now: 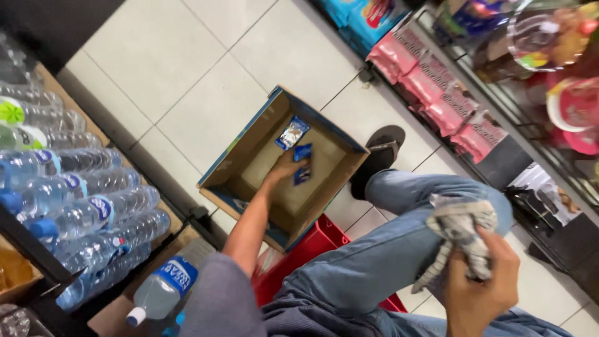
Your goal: Clean individual snack packages and restock them on store shelves.
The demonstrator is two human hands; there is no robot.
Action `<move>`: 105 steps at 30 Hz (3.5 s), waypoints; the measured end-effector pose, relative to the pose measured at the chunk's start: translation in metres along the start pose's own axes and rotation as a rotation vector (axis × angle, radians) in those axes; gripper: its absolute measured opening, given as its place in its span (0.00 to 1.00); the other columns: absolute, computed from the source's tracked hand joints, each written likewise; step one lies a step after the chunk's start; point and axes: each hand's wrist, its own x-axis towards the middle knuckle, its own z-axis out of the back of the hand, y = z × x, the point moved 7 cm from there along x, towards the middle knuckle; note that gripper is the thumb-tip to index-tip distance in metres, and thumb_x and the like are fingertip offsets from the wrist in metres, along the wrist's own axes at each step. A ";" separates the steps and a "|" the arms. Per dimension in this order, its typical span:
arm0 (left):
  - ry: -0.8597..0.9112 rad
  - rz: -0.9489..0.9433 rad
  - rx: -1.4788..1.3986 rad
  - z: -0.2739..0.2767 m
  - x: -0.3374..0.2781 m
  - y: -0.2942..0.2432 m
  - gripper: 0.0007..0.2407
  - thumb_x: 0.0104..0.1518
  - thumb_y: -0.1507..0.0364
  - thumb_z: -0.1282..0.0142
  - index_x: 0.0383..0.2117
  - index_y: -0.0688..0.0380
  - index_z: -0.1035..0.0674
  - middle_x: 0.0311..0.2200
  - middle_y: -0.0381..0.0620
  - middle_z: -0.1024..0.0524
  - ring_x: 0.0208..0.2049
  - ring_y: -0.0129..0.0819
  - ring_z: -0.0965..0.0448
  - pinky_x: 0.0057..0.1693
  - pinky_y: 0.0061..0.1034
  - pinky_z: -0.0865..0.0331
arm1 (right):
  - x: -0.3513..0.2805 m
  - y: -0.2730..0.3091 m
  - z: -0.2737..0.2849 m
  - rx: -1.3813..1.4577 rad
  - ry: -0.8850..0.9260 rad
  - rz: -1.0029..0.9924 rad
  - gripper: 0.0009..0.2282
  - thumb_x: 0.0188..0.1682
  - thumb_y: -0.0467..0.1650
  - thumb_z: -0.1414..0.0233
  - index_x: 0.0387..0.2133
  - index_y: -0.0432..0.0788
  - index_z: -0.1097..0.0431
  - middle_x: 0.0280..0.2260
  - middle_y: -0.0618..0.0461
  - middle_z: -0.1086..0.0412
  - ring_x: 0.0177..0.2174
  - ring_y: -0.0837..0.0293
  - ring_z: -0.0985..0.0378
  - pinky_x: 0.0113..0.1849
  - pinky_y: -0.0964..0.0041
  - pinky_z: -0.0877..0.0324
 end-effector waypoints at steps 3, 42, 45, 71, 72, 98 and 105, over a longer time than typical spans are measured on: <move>0.051 -0.193 -0.441 0.025 -0.065 -0.111 0.11 0.60 0.71 0.45 0.46 0.61 0.20 0.42 0.51 0.18 0.44 0.42 0.18 0.50 0.32 0.24 | -0.006 -0.028 0.020 0.300 -0.095 -0.108 0.20 0.55 0.23 0.43 0.60 0.38 0.37 0.55 0.46 0.34 0.52 0.55 0.29 0.59 0.64 0.35; 0.913 -0.393 -0.728 -0.197 -0.247 -0.480 0.30 0.69 0.50 0.69 0.68 0.62 0.37 0.66 0.50 0.34 0.67 0.39 0.34 0.71 0.35 0.42 | 0.028 -0.036 0.075 0.078 -0.236 -0.043 0.23 0.34 0.25 0.36 0.48 0.45 0.26 0.51 0.49 0.28 0.48 0.46 0.28 0.50 0.54 0.31; 1.001 -0.428 -0.791 -0.189 -0.256 -0.496 0.31 0.70 0.49 0.68 0.69 0.62 0.37 0.68 0.48 0.36 0.68 0.37 0.36 0.72 0.32 0.43 | 0.025 -0.042 0.065 0.096 -0.203 0.039 0.24 0.33 0.26 0.35 0.48 0.47 0.25 0.51 0.49 0.29 0.48 0.46 0.29 0.50 0.54 0.30; 0.802 0.040 -1.194 -0.182 -0.232 -0.478 0.36 0.62 0.41 0.69 0.66 0.58 0.34 0.62 0.50 0.30 0.53 0.48 0.24 0.56 0.41 0.25 | -0.019 -0.063 0.059 -0.095 -0.137 0.159 0.26 0.30 0.20 0.40 0.45 0.54 0.21 0.51 0.54 0.28 0.46 0.48 0.29 0.48 0.55 0.29; 0.750 -0.066 -1.137 -0.176 -0.235 -0.484 0.30 0.64 0.50 0.60 0.64 0.60 0.33 0.63 0.51 0.30 0.58 0.41 0.25 0.59 0.41 0.25 | -0.017 -0.073 0.066 -0.061 -0.165 0.055 0.26 0.30 0.20 0.40 0.46 0.51 0.23 0.52 0.51 0.28 0.47 0.47 0.28 0.48 0.55 0.29; 1.093 0.028 -1.290 -0.201 -0.246 -0.453 0.31 0.75 0.48 0.63 0.73 0.61 0.37 0.53 0.46 0.29 0.55 0.36 0.28 0.68 0.40 0.34 | 0.034 -0.045 0.100 0.297 -0.190 -0.194 0.25 0.41 0.22 0.40 0.55 0.46 0.29 0.54 0.44 0.30 0.54 0.47 0.27 0.54 0.58 0.32; 1.033 -0.116 -1.117 -0.196 -0.249 -0.458 0.28 0.69 0.51 0.64 0.68 0.59 0.37 0.64 0.49 0.32 0.64 0.38 0.32 0.69 0.36 0.37 | 0.046 -0.039 0.085 0.035 -0.104 -0.027 0.25 0.35 0.26 0.35 0.51 0.47 0.27 0.52 0.49 0.29 0.49 0.46 0.30 0.51 0.54 0.32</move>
